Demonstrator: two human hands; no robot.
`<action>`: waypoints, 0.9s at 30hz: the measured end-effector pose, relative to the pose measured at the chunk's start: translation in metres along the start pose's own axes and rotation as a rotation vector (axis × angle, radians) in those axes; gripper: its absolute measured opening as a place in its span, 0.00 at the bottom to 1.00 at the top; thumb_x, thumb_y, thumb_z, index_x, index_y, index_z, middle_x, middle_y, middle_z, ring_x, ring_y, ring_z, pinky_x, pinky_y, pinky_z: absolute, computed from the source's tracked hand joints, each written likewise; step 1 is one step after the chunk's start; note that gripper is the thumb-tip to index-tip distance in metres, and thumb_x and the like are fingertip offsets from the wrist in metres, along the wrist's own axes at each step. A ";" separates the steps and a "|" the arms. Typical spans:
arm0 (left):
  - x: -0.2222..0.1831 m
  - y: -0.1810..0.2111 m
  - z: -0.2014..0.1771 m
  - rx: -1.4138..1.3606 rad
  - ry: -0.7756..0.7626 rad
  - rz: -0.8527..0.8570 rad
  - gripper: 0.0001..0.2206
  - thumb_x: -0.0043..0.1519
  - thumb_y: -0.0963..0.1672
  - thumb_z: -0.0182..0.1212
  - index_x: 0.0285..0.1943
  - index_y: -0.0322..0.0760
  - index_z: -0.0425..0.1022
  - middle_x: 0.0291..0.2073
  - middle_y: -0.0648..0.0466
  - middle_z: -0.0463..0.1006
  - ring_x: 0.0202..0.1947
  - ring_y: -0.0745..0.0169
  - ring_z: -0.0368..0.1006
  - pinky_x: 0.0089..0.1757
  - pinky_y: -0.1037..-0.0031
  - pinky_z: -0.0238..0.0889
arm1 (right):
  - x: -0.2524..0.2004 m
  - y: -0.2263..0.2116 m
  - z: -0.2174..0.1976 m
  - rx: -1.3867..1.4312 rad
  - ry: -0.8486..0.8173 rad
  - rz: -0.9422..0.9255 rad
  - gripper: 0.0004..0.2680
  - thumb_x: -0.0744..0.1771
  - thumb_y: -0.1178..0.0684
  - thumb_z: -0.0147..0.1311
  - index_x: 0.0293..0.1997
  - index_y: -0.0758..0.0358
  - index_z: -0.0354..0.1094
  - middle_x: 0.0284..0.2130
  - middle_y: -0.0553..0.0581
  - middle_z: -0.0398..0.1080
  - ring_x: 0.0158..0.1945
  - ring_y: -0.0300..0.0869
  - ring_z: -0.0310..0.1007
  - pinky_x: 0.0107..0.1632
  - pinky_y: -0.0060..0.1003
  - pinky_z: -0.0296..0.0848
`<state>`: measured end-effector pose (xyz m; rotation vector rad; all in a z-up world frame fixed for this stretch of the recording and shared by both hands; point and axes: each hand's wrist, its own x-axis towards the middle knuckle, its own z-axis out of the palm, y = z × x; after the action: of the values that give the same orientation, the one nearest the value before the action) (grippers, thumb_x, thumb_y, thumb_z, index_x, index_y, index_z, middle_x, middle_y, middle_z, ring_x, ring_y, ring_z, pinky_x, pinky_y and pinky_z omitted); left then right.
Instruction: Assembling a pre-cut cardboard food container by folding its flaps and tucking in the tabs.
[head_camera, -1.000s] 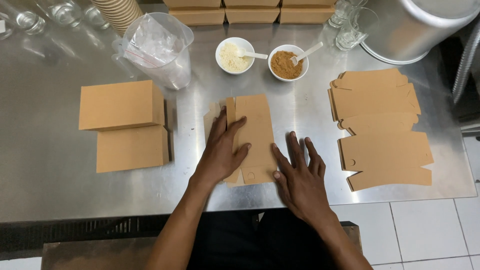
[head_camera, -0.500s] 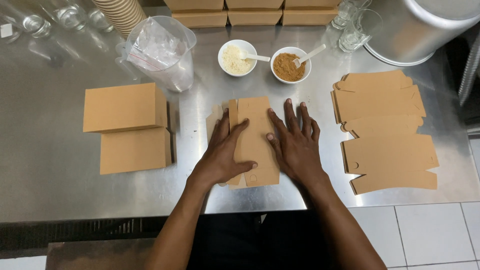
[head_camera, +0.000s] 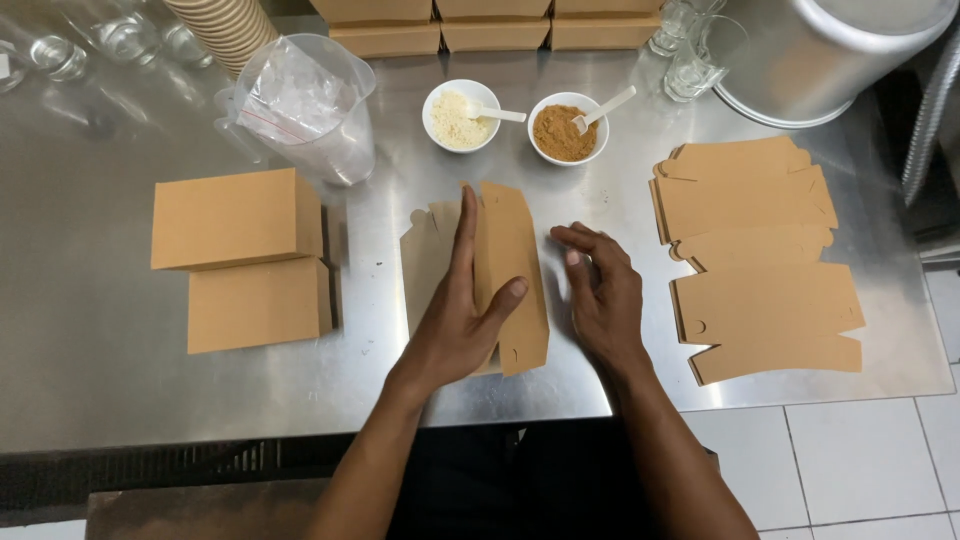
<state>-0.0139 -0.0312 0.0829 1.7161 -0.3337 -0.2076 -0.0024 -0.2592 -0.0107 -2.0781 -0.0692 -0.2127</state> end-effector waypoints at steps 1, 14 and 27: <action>0.001 0.001 0.008 0.001 -0.001 0.002 0.47 0.80 0.51 0.55 0.95 0.29 0.22 0.91 0.18 0.26 0.91 0.14 0.27 0.80 0.29 0.26 | -0.001 -0.002 0.000 0.001 0.002 -0.001 0.12 0.79 0.51 0.49 0.69 0.53 0.79 0.63 0.53 0.84 0.78 0.58 0.74 0.85 0.61 0.56; 0.001 -0.015 0.107 -0.216 -0.188 0.071 0.46 0.80 0.61 0.40 0.96 0.36 0.18 0.92 0.30 0.11 0.89 0.19 0.05 0.77 0.28 0.03 | 0.002 0.039 -0.029 0.822 0.031 0.077 0.36 0.75 0.25 0.45 0.90 0.63 0.52 0.82 0.67 0.64 0.84 0.54 0.62 0.86 0.57 0.57; -0.033 -0.055 0.035 0.259 0.277 0.026 0.25 0.74 0.45 0.68 0.81 0.37 0.74 0.79 0.39 0.68 0.85 0.21 0.57 0.79 0.34 0.47 | 0.001 0.066 -0.052 0.985 0.035 0.284 0.36 0.72 0.30 0.49 0.93 0.56 0.48 0.88 0.64 0.57 0.81 0.51 0.68 0.76 0.52 0.74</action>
<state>-0.0501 -0.0445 0.0210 1.9663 -0.1830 0.0972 0.0017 -0.3368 -0.0419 -1.0837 0.1236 -0.0201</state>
